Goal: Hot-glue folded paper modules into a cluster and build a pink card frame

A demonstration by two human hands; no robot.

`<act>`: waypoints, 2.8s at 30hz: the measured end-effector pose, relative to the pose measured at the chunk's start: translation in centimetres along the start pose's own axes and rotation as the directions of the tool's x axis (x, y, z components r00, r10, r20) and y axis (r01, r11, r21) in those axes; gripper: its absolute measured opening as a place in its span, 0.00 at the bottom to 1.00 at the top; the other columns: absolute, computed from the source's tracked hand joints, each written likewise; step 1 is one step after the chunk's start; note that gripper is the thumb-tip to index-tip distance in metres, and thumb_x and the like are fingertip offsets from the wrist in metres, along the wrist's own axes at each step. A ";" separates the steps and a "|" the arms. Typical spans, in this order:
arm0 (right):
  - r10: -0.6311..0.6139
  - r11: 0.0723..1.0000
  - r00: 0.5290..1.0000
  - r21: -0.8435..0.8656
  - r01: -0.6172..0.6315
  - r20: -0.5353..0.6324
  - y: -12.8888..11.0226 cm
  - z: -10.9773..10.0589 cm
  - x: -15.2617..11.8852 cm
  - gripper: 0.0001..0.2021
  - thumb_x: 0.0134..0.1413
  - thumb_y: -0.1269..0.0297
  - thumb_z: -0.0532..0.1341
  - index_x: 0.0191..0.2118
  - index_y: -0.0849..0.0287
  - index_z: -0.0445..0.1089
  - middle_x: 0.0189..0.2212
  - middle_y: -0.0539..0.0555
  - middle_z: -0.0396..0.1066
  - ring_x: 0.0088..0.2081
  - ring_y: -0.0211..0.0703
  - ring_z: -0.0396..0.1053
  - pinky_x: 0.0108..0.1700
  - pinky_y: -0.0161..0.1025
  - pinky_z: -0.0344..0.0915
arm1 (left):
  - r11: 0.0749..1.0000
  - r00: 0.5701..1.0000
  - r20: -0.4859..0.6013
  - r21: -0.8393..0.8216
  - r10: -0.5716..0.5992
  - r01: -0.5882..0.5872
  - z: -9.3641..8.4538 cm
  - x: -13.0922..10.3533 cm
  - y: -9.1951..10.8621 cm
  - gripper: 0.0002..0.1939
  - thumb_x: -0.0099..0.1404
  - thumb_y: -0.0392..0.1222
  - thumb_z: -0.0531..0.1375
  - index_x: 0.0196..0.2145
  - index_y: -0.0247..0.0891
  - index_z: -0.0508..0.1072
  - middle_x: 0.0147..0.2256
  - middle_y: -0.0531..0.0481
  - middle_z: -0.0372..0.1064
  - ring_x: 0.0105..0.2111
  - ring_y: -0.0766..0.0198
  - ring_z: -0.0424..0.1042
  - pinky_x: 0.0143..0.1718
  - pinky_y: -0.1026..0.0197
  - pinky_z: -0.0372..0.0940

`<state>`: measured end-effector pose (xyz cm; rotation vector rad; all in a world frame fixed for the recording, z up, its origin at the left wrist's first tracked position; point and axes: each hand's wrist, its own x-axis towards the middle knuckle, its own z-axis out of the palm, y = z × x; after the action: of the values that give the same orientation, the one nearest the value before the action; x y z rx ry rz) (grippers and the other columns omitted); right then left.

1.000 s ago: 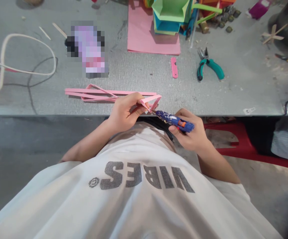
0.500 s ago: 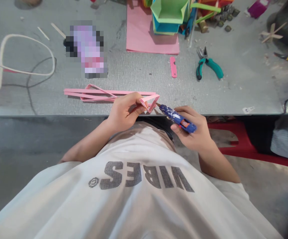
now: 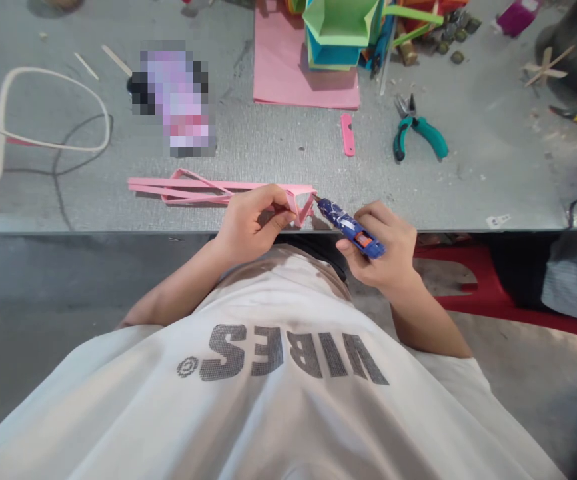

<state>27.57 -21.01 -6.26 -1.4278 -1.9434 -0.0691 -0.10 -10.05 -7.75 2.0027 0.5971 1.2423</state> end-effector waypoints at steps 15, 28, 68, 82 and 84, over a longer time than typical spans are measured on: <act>0.011 0.999 1.000 -0.046 -0.012 -0.020 0.3 0.4 0.0 0.31 0.79 0.32 0.61 0.31 0.52 0.64 0.35 0.55 0.71 0.37 0.49 0.65 0.40 0.51 0.60 | 0.999 0.999 0.007 -0.001 0.044 -0.044 -0.1 0.1 0.1 0.07 0.81 0.43 0.68 0.41 0.42 0.81 0.37 0.48 0.87 0.33 0.61 0.83 0.35 0.58 0.75; -0.062 0.959 0.998 -0.276 0.061 0.004 0.3 -0.2 -1.2 0.28 0.77 0.33 0.62 0.33 0.52 0.68 0.36 0.56 0.78 0.34 0.47 0.68 0.36 0.49 0.56 | 1.000 0.999 0.030 0.004 0.029 -0.029 -0.2 0.1 -0.1 0.07 0.82 0.46 0.68 0.44 0.42 0.82 0.39 0.48 0.87 0.36 0.59 0.85 0.39 0.57 0.78; 0.098 0.947 0.995 0.307 -0.098 0.014 1.9 -1.2 1.8 0.12 0.75 0.48 0.72 0.49 0.49 0.86 0.31 0.50 0.80 0.30 0.43 0.73 0.37 0.45 0.71 | 0.997 0.997 0.006 -0.006 -0.083 0.083 4.7 3.4 3.1 0.04 0.78 0.42 0.70 0.45 0.40 0.84 0.38 0.50 0.88 0.34 0.65 0.84 0.40 0.61 0.78; 0.266 0.915 0.964 0.314 -0.253 0.004 0.8 1.5 3.9 0.15 0.73 0.48 0.70 0.37 0.51 0.81 0.26 0.49 0.76 0.26 0.40 0.64 0.30 0.42 0.61 | 0.995 0.995 -0.011 -0.018 -0.102 0.101 6.4 3.6 1.5 0.05 0.84 0.42 0.69 0.48 0.42 0.86 0.43 0.47 0.89 0.41 0.59 0.88 0.45 0.57 0.81; 0.253 0.924 0.967 0.292 -0.248 0.020 0.7 1.4 3.8 0.15 0.74 0.49 0.69 0.37 0.51 0.81 0.26 0.49 0.76 0.26 0.40 0.64 0.31 0.43 0.62 | 0.997 0.997 -0.012 0.006 -0.071 0.071 6.6 3.8 1.3 0.04 0.84 0.41 0.69 0.47 0.42 0.86 0.43 0.47 0.89 0.42 0.58 0.87 0.47 0.55 0.81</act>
<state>26.95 -17.00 -5.40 -1.4530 -1.6582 0.3110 7.50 -10.34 -6.55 1.9637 0.6736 1.2117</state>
